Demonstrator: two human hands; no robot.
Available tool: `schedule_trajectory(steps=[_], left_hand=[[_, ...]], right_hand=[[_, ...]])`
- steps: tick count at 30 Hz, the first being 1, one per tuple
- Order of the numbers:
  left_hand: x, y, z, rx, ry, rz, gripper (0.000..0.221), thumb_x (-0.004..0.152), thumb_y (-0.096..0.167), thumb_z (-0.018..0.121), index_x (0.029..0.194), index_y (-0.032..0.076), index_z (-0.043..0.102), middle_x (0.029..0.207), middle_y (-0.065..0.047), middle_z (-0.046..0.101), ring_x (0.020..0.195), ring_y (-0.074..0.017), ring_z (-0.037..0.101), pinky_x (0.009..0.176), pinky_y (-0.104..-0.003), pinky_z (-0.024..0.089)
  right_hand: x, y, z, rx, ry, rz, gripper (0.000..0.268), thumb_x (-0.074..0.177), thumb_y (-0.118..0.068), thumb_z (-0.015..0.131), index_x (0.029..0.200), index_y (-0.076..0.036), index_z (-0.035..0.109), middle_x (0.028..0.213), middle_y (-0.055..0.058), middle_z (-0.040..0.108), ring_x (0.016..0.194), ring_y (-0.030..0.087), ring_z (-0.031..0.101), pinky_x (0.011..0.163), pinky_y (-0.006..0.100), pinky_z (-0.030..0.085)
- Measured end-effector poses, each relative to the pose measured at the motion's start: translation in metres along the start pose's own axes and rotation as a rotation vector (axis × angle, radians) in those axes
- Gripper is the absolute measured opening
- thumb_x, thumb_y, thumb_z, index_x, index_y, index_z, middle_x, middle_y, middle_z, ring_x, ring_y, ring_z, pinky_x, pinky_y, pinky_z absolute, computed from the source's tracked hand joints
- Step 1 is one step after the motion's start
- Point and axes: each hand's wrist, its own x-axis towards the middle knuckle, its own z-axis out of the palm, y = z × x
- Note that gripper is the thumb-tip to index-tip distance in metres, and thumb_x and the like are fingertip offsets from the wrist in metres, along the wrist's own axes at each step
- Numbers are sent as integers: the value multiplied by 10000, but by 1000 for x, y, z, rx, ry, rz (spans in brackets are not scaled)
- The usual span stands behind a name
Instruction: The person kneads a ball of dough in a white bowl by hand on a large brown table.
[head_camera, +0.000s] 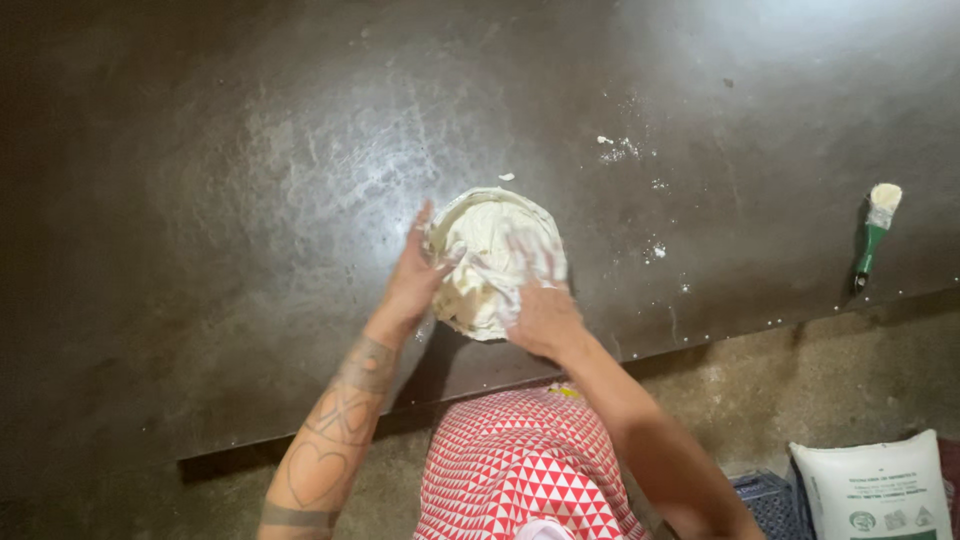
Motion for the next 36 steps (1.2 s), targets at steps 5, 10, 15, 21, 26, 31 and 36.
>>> schedule_trajectory(steps=[5,10,15,21,26,31,36], left_hand=[[34,-3,-16,360,165,255,778,894,110,703,1573,127,324,1613,-143,264,1474,-322,307,1162,-441,367],[67,-41,2,780,249,494,571,863,37,656,1431,40,591,1494,-214,494,1395,-369,452,1168,-454,408],[6,-59,26,541,330,452,468,922,71,676,1384,41,603,1380,-157,603,1312,-312,573,1103,-405,462],[-104,-110,14,118,620,209,467,951,-16,627,1413,-2,566,1436,-115,605,1256,-213,578,1031,-337,480],[-208,-204,-16,-24,908,116,584,885,-161,478,1442,2,541,1473,-110,581,1307,-211,579,1063,-308,478],[-285,-303,-13,-65,1151,-39,552,907,-157,480,1440,-26,537,1467,-139,581,1310,-228,577,1052,-332,489],[-287,-334,8,-210,1241,-132,528,917,-149,490,1435,-53,536,1458,-166,580,1291,-239,582,1020,-349,506]], right_hand=[[-34,49,15,138,-18,147,606,867,-235,608,1467,-181,545,1634,235,283,1485,437,245,1228,567,95],[-29,81,14,333,242,84,431,955,-169,584,1372,-65,604,1339,195,642,1299,368,579,1113,415,475],[49,143,-11,157,162,-65,407,960,-111,579,1358,-37,624,1361,177,633,1276,367,573,1077,437,466],[157,168,-3,82,-258,-334,446,854,-80,577,1293,-64,654,1387,118,641,1290,307,575,1067,410,469],[182,158,-4,-24,-489,-398,411,813,-167,650,1216,-102,696,1285,146,669,1174,351,617,995,451,498],[162,208,-47,263,-344,-127,274,862,-119,565,1039,-104,774,1028,157,760,921,362,722,861,439,568],[144,288,-75,205,-165,41,337,850,-78,531,1109,-71,745,1071,183,745,976,378,704,880,442,558]])
